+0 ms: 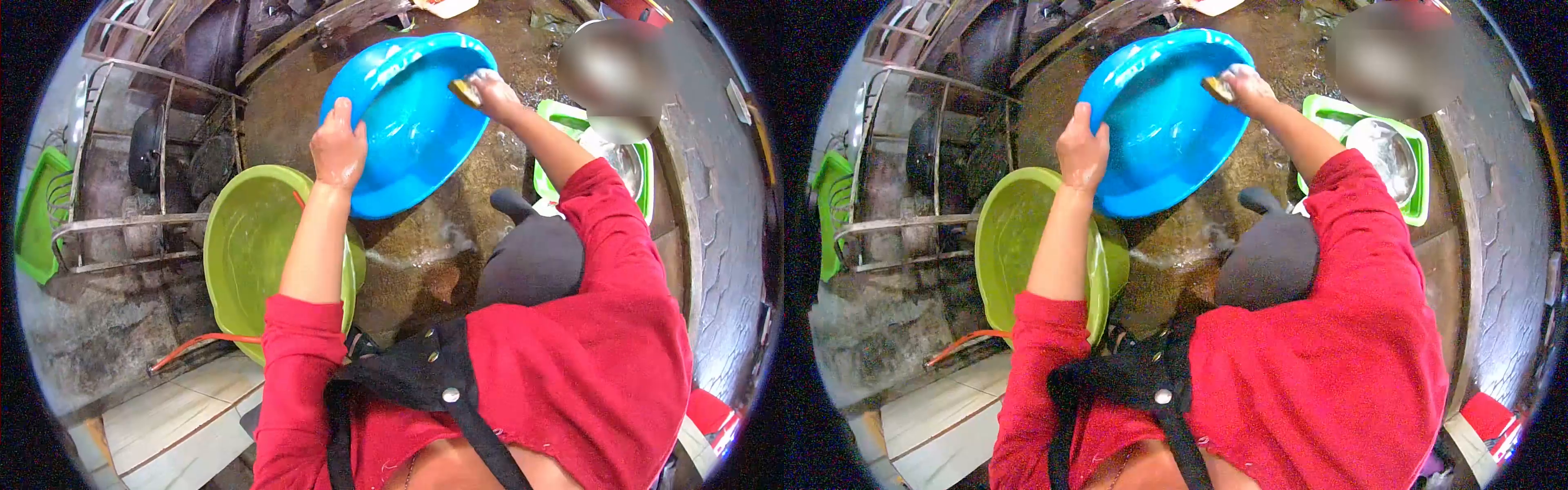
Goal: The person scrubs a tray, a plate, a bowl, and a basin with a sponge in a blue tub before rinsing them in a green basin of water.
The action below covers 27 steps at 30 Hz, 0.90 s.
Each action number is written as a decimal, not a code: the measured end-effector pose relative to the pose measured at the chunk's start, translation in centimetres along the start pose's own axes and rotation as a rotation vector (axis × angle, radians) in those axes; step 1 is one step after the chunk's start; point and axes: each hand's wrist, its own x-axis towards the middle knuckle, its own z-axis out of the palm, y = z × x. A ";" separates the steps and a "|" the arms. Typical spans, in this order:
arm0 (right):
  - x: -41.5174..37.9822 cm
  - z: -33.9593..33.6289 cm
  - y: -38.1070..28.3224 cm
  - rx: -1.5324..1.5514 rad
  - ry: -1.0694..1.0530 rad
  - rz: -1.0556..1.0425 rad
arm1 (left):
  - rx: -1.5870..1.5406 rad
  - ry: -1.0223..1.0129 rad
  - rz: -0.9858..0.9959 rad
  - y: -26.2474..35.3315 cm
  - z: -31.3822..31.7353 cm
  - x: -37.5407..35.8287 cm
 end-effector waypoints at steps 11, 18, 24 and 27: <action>-16.7 11.1 0.6 -0.178 -0.730 0.218 | -0.037 -0.019 -0.028 4.9 2.4 -3.4; -24.3 14.8 0.3 0.478 -0.557 -0.034 | 0.005 -0.080 -0.038 6.2 2.6 -3.2; -13.6 4.7 7.2 -0.803 -0.429 -0.072 | -0.094 0.007 -0.040 4.4 4.1 -6.9; -16.7 15.3 11.8 -0.821 -0.311 -0.010 | -0.169 0.045 -0.217 4.8 4.6 -9.4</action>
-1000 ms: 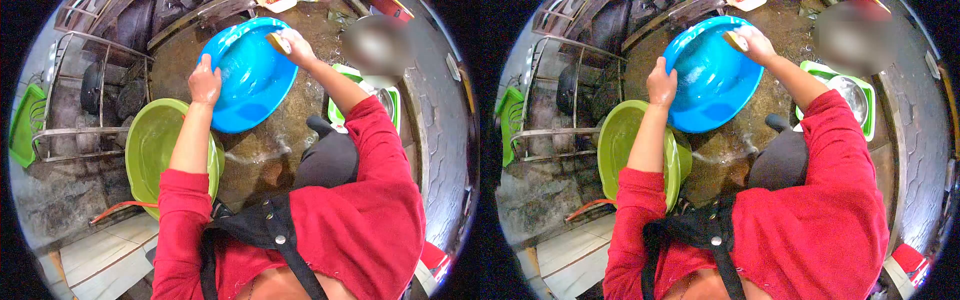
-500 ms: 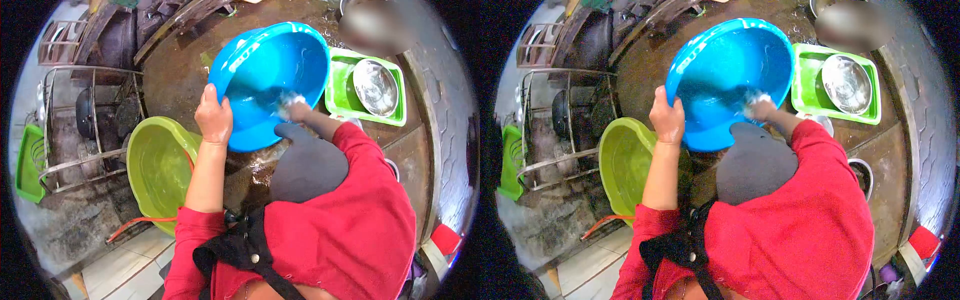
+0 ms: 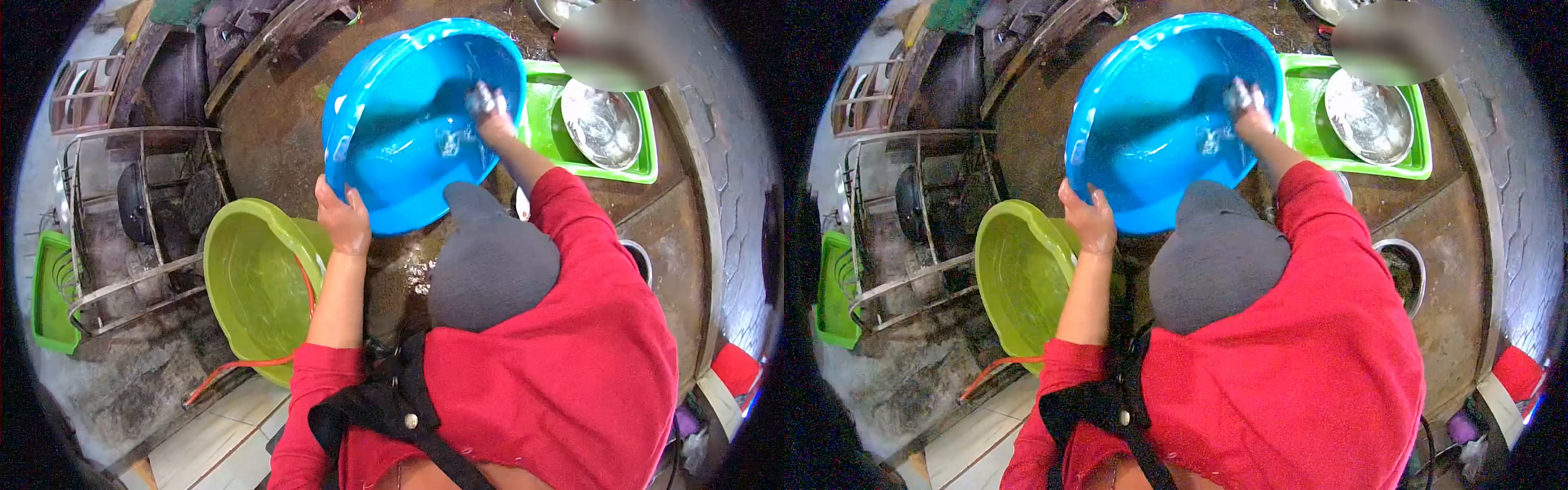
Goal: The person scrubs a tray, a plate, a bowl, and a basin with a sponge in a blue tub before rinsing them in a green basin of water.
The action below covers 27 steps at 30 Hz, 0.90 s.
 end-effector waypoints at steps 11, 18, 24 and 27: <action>-2.3 -10.1 -11.5 1.266 -0.672 -0.131 | 0.059 0.022 0.073 0.6 0.5 -0.4; 2.1 -7.1 -1.7 0.391 0.068 0.363 | 0.023 0.014 0.078 -0.2 0.4 -1.5; 2.8 -11.9 -17.2 2.278 -0.492 -0.025 | 0.046 0.016 0.061 0.4 0.8 -2.1; -0.4 -17.8 -18.3 1.593 0.130 0.050 | 0.019 0.008 0.049 0.7 0.7 -1.9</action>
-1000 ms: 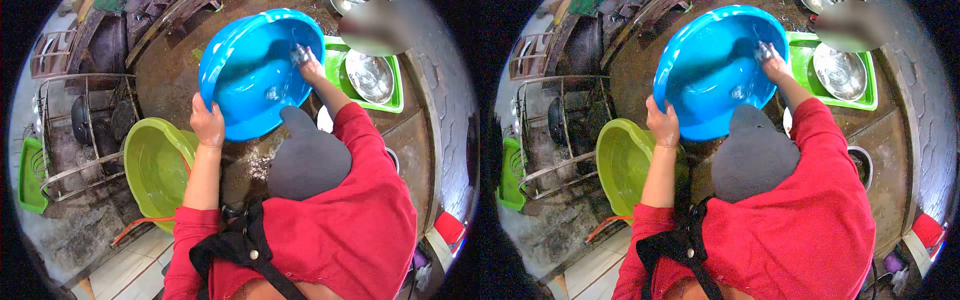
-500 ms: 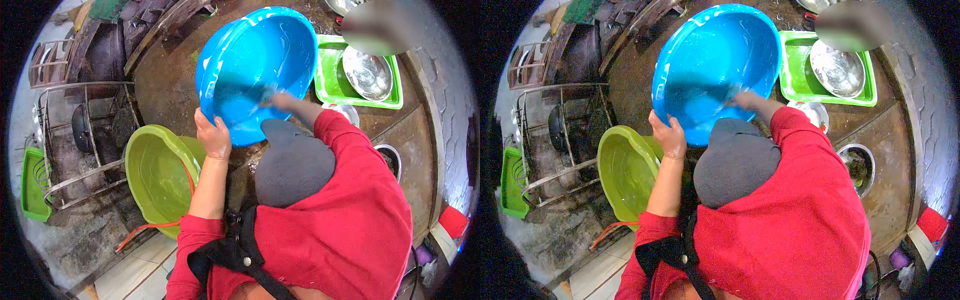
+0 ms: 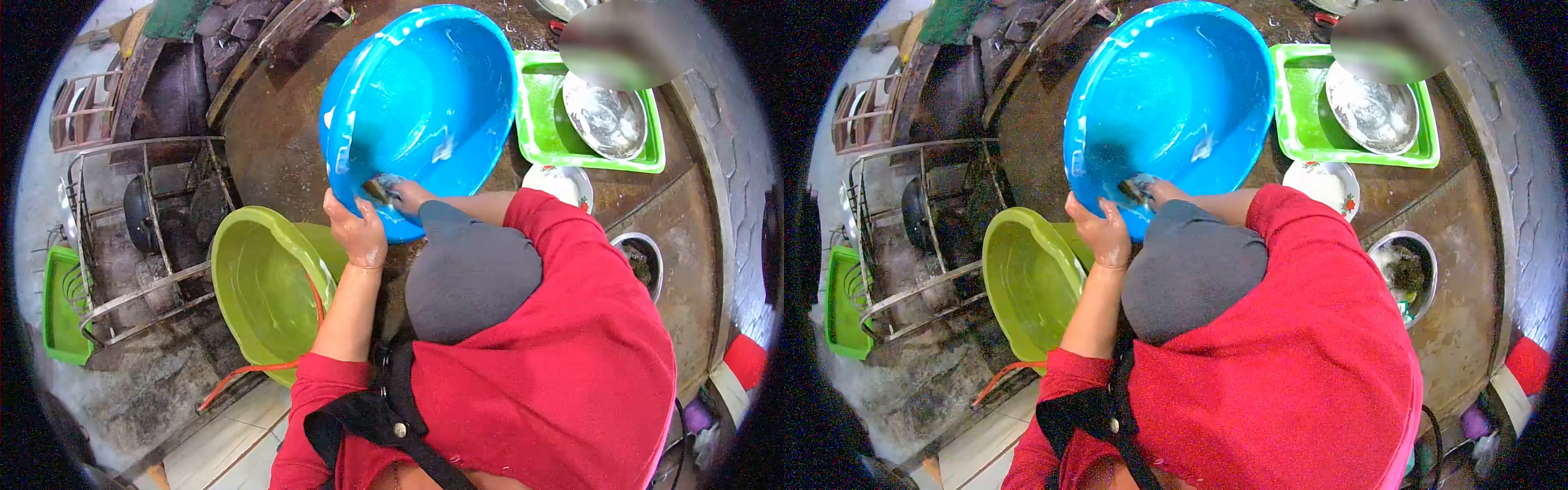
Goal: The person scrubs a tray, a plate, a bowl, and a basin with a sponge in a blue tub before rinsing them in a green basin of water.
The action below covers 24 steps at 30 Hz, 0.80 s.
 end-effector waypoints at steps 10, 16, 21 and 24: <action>4.8 -8.8 21.1 -0.768 0.389 0.270 | -0.007 -0.057 0.004 0.0 -0.6 -0.6; -1.9 -2.2 -2.2 -0.084 -0.352 0.368 | 0.020 -0.006 0.027 0.7 -0.1 0.7; -6.5 -5.6 3.5 0.179 -0.404 0.192 | 0.056 -0.033 -0.036 0.6 0.0 2.1; -3.9 -17.7 1.7 -0.837 -0.618 0.497 | 0.042 -0.044 -0.044 0.4 -0.3 2.7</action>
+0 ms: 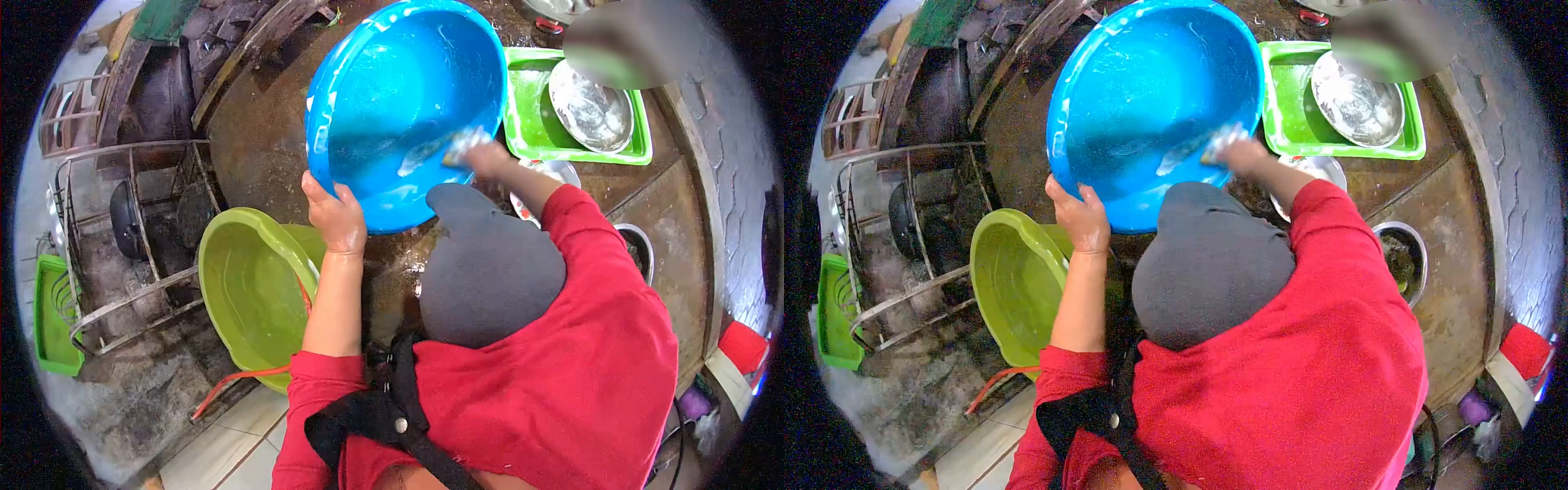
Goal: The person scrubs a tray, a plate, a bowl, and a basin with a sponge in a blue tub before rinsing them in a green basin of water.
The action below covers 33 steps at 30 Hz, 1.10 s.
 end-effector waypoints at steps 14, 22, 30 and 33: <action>2.2 7.5 1.9 -0.109 0.265 -0.268 | -0.007 0.014 -0.085 -2.3 1.1 3.8; 2.5 4.5 2.7 -0.111 0.395 -0.192 | -0.045 0.095 -0.203 -4.9 1.8 3.9; -0.4 -0.9 -18.3 0.829 0.540 -0.617 | -0.072 0.111 -0.255 -1.9 2.0 4.4; -1.5 -1.7 -19.2 0.736 0.751 -0.623 | -0.040 0.117 -0.261 -1.9 2.3 4.7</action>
